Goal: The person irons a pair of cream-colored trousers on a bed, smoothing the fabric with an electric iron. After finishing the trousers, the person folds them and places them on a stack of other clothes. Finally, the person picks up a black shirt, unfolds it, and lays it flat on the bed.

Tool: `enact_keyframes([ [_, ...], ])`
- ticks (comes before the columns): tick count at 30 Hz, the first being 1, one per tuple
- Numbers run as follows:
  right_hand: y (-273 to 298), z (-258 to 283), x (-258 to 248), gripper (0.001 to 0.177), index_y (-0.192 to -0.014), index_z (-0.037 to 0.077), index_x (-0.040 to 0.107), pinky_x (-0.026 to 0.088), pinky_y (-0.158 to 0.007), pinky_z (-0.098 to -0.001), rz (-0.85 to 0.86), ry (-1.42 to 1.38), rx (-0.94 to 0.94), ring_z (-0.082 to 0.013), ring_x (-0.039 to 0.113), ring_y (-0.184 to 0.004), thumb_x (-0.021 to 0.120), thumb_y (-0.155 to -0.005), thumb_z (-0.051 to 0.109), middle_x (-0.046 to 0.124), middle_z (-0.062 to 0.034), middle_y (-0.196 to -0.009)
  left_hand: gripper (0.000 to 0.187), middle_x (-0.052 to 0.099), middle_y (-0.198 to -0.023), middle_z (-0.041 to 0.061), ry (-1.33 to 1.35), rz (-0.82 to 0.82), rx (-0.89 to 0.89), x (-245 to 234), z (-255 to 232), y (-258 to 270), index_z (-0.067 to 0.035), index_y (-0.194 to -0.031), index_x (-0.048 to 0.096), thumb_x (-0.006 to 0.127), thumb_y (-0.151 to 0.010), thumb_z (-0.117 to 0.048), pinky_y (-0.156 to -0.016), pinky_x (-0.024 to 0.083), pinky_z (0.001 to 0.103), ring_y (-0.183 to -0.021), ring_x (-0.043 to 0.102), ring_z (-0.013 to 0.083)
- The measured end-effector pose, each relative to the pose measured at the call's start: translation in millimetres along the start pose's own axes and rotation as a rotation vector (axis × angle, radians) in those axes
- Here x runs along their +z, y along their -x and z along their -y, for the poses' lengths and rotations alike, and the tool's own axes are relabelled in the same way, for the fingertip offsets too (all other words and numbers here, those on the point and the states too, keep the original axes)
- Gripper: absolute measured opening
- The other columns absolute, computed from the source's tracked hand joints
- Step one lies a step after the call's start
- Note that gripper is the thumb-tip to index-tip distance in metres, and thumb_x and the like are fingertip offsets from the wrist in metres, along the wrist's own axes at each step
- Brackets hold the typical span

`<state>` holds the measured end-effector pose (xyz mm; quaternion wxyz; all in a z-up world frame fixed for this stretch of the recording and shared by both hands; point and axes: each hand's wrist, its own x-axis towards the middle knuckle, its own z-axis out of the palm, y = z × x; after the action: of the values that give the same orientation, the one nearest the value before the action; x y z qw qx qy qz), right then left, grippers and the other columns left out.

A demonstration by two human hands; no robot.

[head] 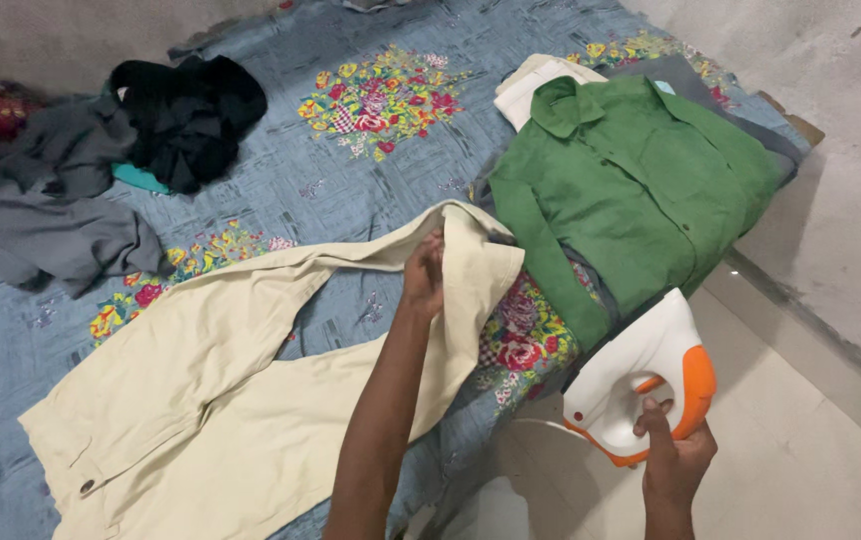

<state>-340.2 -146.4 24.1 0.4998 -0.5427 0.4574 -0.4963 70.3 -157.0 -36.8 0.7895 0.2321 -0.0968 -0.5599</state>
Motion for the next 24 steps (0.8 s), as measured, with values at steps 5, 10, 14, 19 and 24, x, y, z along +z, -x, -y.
enact_keyframes([
  [5,1.2,0.9,3.4,0.015,-0.102,0.001,0.058,0.049,-0.063,-0.0287,-0.025,0.056,0.068,-0.0117,0.060,-0.068,0.072,-0.096,0.006,0.061,-0.0070,-0.081,0.067,0.058,-0.124,0.013,-1.072,-0.261,-0.226,-11.7,23.1,-7.9,-0.003,-0.142,0.045,0.075,-0.095,-0.041,-0.081,0.051,0.050,-0.100,0.056,0.0230],
  [10,3.8,-3.5,-2.1,0.016,-0.099,0.000,0.059,0.048,-0.064,-0.0281,-0.029,0.018,0.041,-0.0116,0.060,-0.069,0.073,-0.096,0.008,0.062,-0.0073,-0.083,0.066,0.069,-0.119,0.005,-0.808,0.068,-0.025,-2.0,29.7,-9.3,-0.003,-0.131,0.058,0.084,-0.075,-0.027,-0.099,0.050,0.034,-0.110,0.066,0.0177],
  [14,3.7,-3.4,-7.9,0.015,-0.100,0.003,0.059,0.049,-0.063,-0.0293,-0.055,0.062,0.104,-0.0123,0.060,-0.068,0.072,-0.095,0.008,0.061,-0.0079,-0.080,0.062,0.071,-0.115,0.009,-0.868,0.251,0.033,63.9,10.9,-46.9,0.003,-0.127,0.064,0.087,-0.077,-0.026,-0.100,0.051,0.036,-0.108,0.066,0.0205],
  [19,11.7,-5.5,-9.2,0.018,-0.097,0.002,0.058,0.046,-0.065,-0.0274,-0.062,-0.010,0.085,-0.0115,0.056,-0.070,0.073,-0.096,0.012,0.060,-0.0056,-0.079,0.075,0.071,-0.124,0.009,-0.943,0.370,-0.020,125.1,4.4,-83.2,-0.002,-0.136,0.060,0.088,-0.072,-0.029,-0.101,0.050,0.035,-0.111,0.067,0.0195],
  [24,16.4,-4.0,-3.3,0.021,-0.094,0.001,0.059,0.044,-0.064,-0.0269,-0.064,0.127,0.155,-0.0110,0.055,-0.067,0.073,-0.096,0.017,0.059,-0.0053,-0.073,0.114,0.063,-0.130,0.024,-1.800,0.000,0.071,137.1,27.0,-94.1,0.000,-0.153,0.036,0.095,-0.067,-0.046,-0.102,0.049,0.043,-0.120,0.062,0.0361],
])
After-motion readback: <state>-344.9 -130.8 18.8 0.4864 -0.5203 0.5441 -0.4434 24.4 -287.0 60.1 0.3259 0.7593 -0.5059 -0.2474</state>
